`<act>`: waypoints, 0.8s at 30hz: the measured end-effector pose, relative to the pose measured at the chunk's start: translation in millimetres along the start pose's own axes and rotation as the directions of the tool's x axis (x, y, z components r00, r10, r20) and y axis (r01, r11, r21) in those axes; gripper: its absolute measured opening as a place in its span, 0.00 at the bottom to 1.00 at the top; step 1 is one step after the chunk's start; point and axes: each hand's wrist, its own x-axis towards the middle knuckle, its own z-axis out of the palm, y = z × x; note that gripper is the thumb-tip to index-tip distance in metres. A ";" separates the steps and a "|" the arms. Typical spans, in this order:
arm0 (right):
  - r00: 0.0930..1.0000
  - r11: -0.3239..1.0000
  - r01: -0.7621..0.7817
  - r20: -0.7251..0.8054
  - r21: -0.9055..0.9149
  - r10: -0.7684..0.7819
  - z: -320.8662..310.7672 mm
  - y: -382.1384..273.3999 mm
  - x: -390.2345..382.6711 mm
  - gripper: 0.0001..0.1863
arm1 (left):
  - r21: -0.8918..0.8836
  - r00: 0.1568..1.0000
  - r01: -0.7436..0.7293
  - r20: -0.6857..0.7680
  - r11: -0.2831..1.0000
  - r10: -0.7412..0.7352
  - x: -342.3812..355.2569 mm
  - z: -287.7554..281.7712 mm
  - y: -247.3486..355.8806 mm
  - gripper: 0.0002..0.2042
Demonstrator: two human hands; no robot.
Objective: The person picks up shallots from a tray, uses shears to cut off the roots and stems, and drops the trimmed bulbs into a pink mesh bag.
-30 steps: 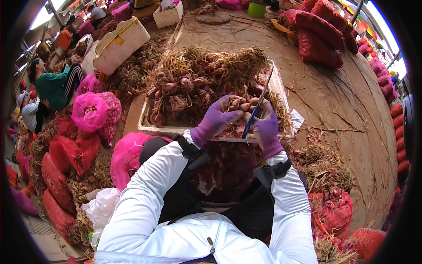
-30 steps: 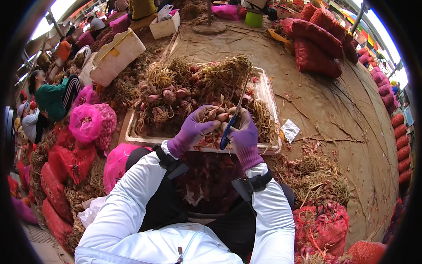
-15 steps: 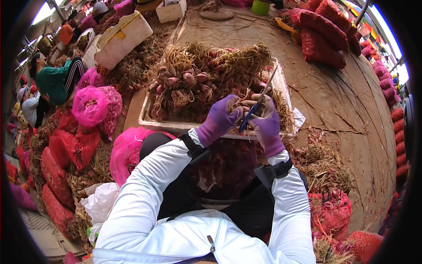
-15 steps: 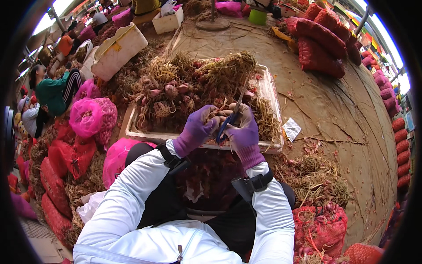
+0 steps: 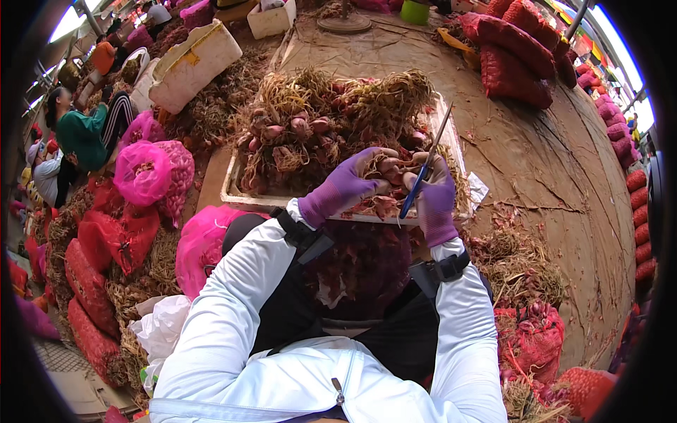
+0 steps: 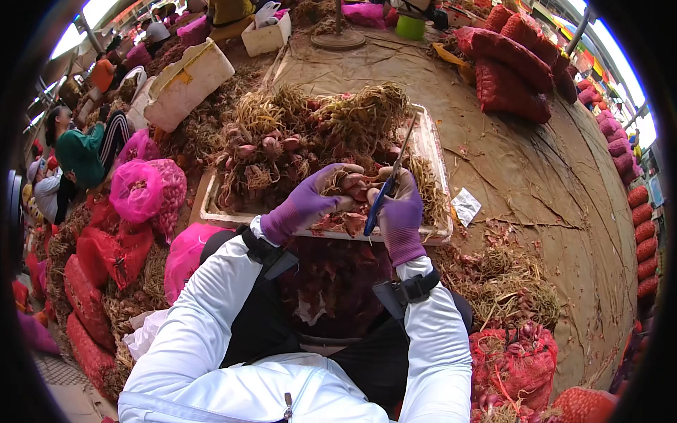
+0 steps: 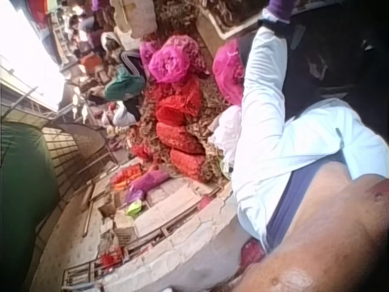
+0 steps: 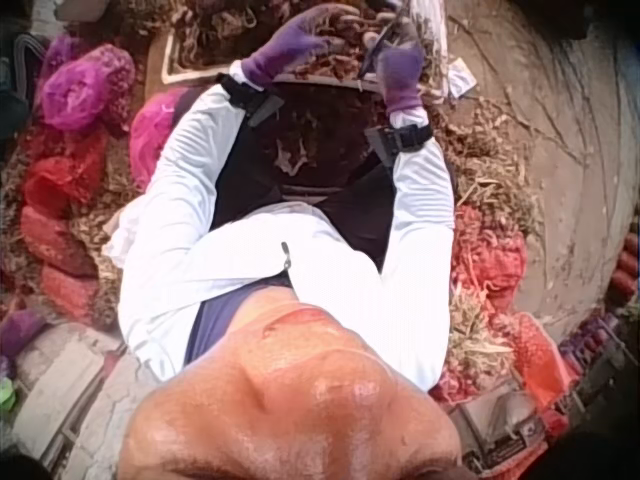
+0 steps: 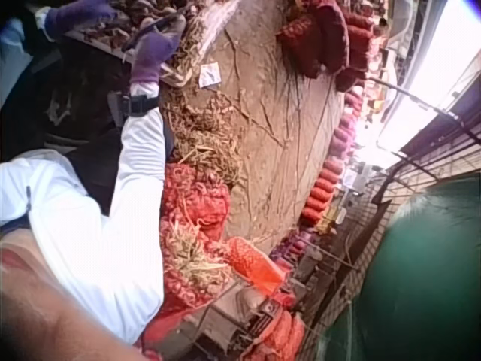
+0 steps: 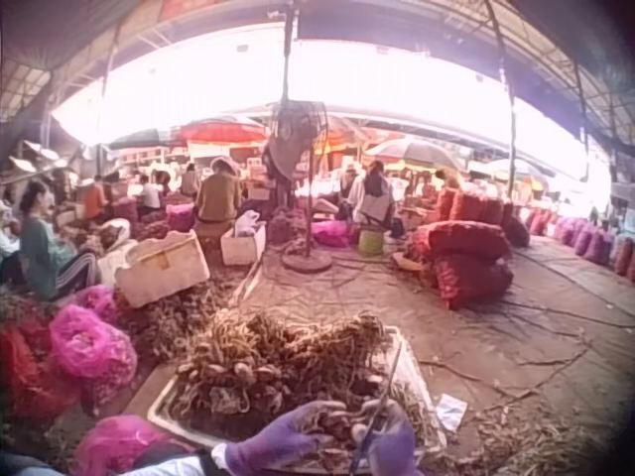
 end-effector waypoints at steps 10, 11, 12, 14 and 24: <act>0.977 0.980 -0.180 0.128 0.085 0.168 -1.0 -6.6 -1.5 0.21 | 0.034 1.000 0.012 0.028 0.999 -0.013 -1.5 -0.7 8.2 0.21; 0.987 0.995 -0.099 0.125 -0.034 0.103 0.5 -5.7 -2.3 0.21 | 0.031 0.999 0.035 0.034 0.999 -0.036 -1.7 -2.1 6.9 0.21; 0.986 0.990 -0.133 0.107 0.055 0.126 1.7 -4.8 -1.8 0.20 | 0.033 0.999 0.036 0.035 0.999 -0.037 -0.8 -2.6 6.8 0.21; 0.987 0.984 -0.141 0.091 0.109 0.132 -2.2 0.3 -0.2 0.20 | 0.346 0.989 -0.142 0.015 0.928 0.146 1.4 -2.7 5.9 0.19; 0.915 0.983 -0.177 0.375 0.040 0.149 -31.4 -9.5 -1.1 0.13 | -0.096 0.993 -0.120 -0.002 0.988 0.120 -6.1 7.9 8.4 0.18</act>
